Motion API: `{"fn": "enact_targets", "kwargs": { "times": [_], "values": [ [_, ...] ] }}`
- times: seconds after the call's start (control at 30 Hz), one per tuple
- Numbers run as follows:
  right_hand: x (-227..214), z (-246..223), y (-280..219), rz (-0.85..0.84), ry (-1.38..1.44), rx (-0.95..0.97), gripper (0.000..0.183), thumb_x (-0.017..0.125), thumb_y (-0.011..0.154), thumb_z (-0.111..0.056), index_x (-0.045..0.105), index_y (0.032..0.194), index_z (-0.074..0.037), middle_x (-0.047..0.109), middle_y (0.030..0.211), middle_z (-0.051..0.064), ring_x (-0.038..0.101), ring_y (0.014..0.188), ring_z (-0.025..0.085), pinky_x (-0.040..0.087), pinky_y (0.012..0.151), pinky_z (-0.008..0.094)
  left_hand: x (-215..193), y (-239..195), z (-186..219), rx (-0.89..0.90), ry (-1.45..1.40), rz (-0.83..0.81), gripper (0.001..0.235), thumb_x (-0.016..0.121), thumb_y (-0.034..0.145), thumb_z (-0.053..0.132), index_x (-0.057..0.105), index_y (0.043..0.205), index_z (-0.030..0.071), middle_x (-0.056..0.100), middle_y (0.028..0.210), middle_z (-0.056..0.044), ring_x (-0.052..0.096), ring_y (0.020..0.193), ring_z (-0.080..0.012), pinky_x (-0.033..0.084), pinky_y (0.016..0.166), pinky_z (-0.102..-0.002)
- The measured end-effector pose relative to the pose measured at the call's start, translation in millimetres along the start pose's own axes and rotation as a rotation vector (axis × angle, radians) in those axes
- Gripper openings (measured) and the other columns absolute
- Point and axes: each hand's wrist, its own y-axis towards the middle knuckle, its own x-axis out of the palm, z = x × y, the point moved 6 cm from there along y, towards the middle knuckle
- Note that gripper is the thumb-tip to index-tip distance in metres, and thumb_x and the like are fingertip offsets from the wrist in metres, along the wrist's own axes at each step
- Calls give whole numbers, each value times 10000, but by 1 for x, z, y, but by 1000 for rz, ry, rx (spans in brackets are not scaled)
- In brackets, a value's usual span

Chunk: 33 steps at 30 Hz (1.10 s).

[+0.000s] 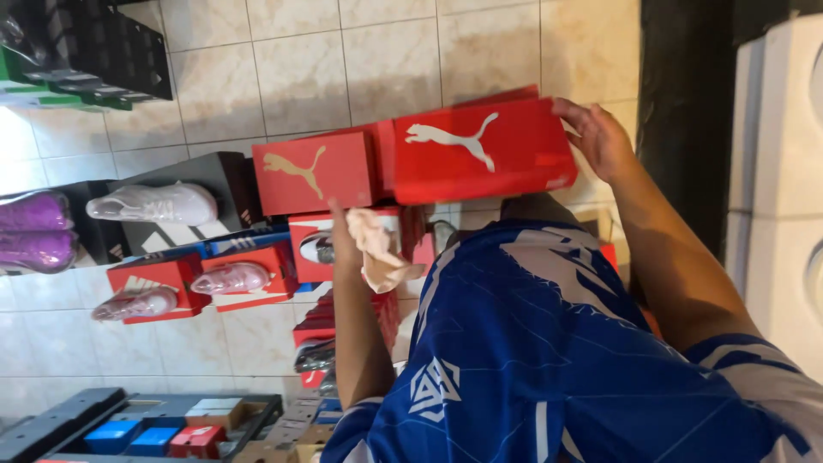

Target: Cleaning shoe boxes and shoes with a cloth and organizing them in a storage area.

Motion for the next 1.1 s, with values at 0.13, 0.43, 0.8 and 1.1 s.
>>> {"fn": "enact_targets", "kwargs": {
  "times": [0.13, 0.43, 0.8, 1.1],
  "values": [
    [53, 20, -25, 183, -567, 114, 853, 533, 1012, -519, 185, 1625, -36, 228, 1635, 351, 222, 1508, 550, 139, 1160, 761, 38, 2, 18, 306, 1063, 147, 711, 693, 950, 552, 540, 1376, 4, 643, 1289, -264, 645, 1195, -400, 470, 1026, -498],
    [49, 57, -26, 266, -595, 125, 955, 831, 898, -358, 273, 1593, -12, 421, 1548, 290, 373, 1473, 445, 260, 1210, 596, 18, 118, -42, -23, 1315, -96, 908, 776, 863, 649, 457, 1537, 131, 718, 1255, -164, 679, 1204, -292, 549, 998, -416],
    [15, 85, -3, 272, -419, 329, 543, 629, 814, -75, 568, 1353, -76, 665, 1218, 69, 628, 1130, 213, 522, 878, 382, 52, 100, -20, -291, 1148, 21, 1016, 737, 807, 275, 179, 1624, 41, 676, 1264, -209, 697, 1071, -269, 597, 816, -339],
    [48, 14, -52, 256, -429, 346, 781, 672, 877, -188, 256, 1537, -143, 509, 1497, 80, 568, 1331, 303, 579, 985, 465, 126, 29, -10, -188, 1411, 32, 668, 560, 828, 535, 551, 1382, 162, 631, 1389, -72, 584, 1302, -270, 439, 1087, -402]
  ]
}}
